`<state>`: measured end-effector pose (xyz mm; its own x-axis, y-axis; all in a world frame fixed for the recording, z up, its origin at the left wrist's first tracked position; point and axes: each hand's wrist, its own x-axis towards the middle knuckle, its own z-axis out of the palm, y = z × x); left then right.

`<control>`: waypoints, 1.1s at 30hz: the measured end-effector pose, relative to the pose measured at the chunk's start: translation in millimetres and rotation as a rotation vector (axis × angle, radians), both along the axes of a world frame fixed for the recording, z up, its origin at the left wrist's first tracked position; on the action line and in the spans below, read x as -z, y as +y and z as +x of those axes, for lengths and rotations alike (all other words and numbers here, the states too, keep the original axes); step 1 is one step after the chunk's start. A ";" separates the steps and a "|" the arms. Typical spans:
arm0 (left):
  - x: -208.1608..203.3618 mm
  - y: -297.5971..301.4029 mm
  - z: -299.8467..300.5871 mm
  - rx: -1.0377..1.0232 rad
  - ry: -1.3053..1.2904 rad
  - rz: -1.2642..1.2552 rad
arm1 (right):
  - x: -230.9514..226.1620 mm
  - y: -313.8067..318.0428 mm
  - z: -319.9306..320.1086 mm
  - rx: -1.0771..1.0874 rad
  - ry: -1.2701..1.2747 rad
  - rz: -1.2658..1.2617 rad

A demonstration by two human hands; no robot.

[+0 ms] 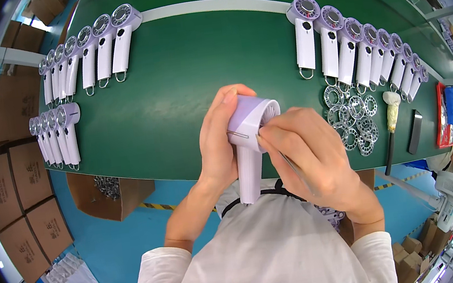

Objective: Assembling handheld fans on a production line.

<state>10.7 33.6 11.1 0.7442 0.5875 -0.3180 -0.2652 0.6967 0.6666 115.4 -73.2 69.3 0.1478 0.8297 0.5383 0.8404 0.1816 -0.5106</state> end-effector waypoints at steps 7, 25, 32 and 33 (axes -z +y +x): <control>-4.2 -1.7 0.0 0.017 0.005 0.015 | 3.1 -3.6 4.7 -0.032 0.057 -0.002; -1.7 -2.4 12.7 0.187 0.019 -0.314 | 8.1 -8.4 13.5 -0.037 0.299 -0.071; -4.0 -3.9 10.4 0.178 0.067 -0.360 | 6.1 -9.1 13.3 -0.099 0.361 -0.087; -3.5 -5.0 10.5 0.182 0.069 -0.363 | 7.5 -9.5 12.1 -0.088 0.363 -0.086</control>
